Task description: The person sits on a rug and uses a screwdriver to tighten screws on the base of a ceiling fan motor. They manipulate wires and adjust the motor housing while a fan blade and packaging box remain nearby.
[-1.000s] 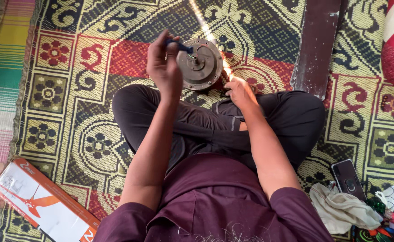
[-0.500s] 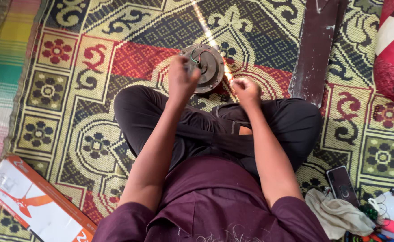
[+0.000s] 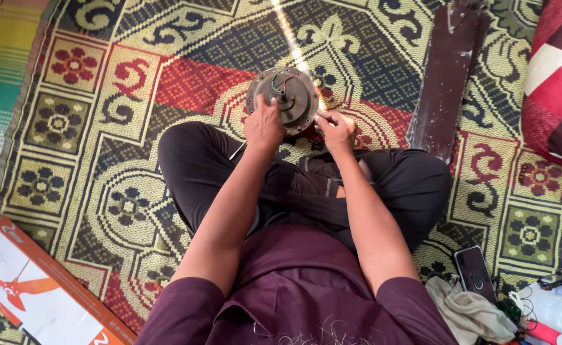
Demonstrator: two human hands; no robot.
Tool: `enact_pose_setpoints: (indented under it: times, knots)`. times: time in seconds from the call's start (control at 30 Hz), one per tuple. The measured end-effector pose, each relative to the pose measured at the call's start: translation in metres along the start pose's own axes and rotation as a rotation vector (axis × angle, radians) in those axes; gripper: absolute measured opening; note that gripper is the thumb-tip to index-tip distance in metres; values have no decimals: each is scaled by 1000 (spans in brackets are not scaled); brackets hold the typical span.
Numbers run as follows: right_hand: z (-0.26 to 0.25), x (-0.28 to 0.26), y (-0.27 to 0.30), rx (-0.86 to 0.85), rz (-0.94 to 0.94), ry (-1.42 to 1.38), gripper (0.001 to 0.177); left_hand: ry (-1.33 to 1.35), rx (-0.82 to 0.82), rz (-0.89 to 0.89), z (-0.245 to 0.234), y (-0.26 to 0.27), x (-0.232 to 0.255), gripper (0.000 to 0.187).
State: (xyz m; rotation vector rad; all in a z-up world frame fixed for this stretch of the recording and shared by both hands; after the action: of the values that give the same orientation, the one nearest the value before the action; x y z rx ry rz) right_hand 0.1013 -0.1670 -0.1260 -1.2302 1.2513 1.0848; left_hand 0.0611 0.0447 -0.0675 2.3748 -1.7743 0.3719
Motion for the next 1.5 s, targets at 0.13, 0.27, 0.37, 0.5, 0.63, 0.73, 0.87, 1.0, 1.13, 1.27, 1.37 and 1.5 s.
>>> enact_pose_setpoints:
  times: [0.13, 0.27, 0.37, 0.5, 0.63, 0.73, 0.87, 1.0, 1.13, 1.27, 1.37, 1.5]
  knots:
    - [11, -3, 4, -23, -18, 174, 16, -46, -56, -2, 5, -4, 2, 51]
    - [13, -10, 6, -46, -120, 254, 15, -57, -91, 9, -10, 0, 5, 64]
    - [15, -20, 10, -54, -319, 315, 14, 11, -88, -14, -18, 4, 6, 80]
    - [17, -26, 8, -38, -399, 345, 12, 19, -32, 8, -23, 3, 7, 72]
    - [16, -16, 12, -34, -346, 330, 10, 0, -36, 9, -15, 7, 2, 72]
    - [13, -10, 12, -46, -326, 280, 11, 6, -42, 8, -13, 6, 2, 74]
    - [11, 0, 8, -30, -298, 283, 13, -16, -78, -2, -12, 5, 1, 74]
    - [7, 7, 6, -45, -280, 164, 17, -3, -83, 3, -12, 6, 3, 87]
    - [9, 3, 7, -71, -323, 188, 14, -13, -110, 4, -13, 7, 3, 95]
    - [8, -5, 9, -62, -434, 238, 14, -5, -92, 16, -15, 8, 1, 90]
    - [6, 12, 5, -35, -334, 210, 13, 16, -96, 15, -10, 9, 0, 95]
    - [-4, 63, 1, 109, 210, -222, 12, 16, -14, 36, -7, 13, -1, 77]
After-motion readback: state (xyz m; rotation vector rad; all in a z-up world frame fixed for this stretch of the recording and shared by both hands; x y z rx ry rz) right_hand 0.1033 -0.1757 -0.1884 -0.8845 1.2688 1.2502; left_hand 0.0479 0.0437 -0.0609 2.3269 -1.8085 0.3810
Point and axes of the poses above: each hand's wrist, its own y-axis away from the middle knuckle, its own z-axis out of the palm, x = y × z, the point moved 7 cm from there along -y, towards the middle knuckle, and after that the axes turned 8 degrees about x, right-handed, at the moved point
